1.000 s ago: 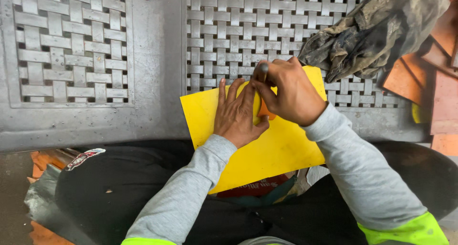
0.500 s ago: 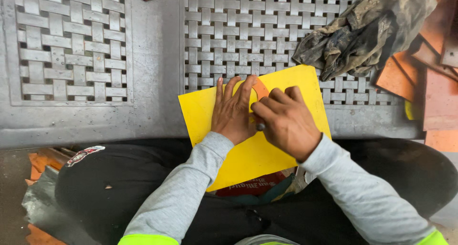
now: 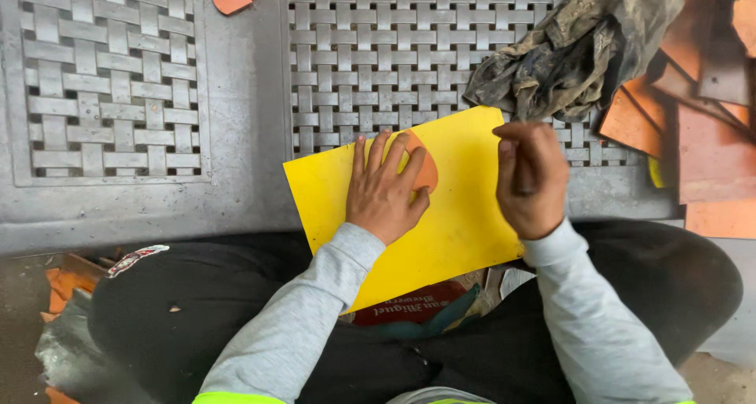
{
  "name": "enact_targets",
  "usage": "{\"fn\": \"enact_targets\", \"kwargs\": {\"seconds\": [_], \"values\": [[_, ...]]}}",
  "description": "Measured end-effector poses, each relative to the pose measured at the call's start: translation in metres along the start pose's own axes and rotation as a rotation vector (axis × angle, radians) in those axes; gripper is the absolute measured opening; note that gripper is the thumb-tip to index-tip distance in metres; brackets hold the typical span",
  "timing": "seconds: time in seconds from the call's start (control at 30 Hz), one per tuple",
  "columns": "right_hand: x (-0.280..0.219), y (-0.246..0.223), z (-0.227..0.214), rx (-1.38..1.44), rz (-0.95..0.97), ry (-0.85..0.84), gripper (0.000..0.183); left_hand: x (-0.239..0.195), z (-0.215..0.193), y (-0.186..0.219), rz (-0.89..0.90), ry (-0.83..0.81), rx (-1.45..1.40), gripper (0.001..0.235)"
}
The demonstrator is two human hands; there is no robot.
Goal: The person sits cross-legged and uses a pointed knife to cut a small orange leather piece on a yellow cutting board. The person repeatedly repositions the leather and trims its edges, producing small offcuts that remain on the board.
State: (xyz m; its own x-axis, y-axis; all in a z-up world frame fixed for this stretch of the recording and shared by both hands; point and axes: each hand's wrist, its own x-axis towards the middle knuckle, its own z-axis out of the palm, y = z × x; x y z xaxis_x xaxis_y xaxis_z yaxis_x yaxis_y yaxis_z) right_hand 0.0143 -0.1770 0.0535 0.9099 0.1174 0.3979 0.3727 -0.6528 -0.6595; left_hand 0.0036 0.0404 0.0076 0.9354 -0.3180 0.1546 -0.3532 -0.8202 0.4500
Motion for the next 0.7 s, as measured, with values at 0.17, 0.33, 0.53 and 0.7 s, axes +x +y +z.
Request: {"fn": "enact_targets", "kwargs": {"seconds": [0.17,0.33,0.53,0.7], "values": [[-0.036,-0.005,0.016,-0.291,0.16,-0.093,0.03,-0.002,-0.001,0.007,-0.027,-0.005,0.001,0.055],[-0.051,-0.013,0.017,-0.246,0.231,-0.129,0.018,-0.004,-0.007,-0.007,0.009,0.045,0.008,0.049],[-0.047,-0.022,0.022,-0.107,0.189,-0.132,0.016,-0.005,-0.02,-0.033,-0.095,0.061,-0.032,0.052],[-0.037,-0.024,0.017,-0.053,0.119,-0.08,0.015,0.004,-0.031,-0.062,-0.247,0.117,-0.329,0.033]]}}
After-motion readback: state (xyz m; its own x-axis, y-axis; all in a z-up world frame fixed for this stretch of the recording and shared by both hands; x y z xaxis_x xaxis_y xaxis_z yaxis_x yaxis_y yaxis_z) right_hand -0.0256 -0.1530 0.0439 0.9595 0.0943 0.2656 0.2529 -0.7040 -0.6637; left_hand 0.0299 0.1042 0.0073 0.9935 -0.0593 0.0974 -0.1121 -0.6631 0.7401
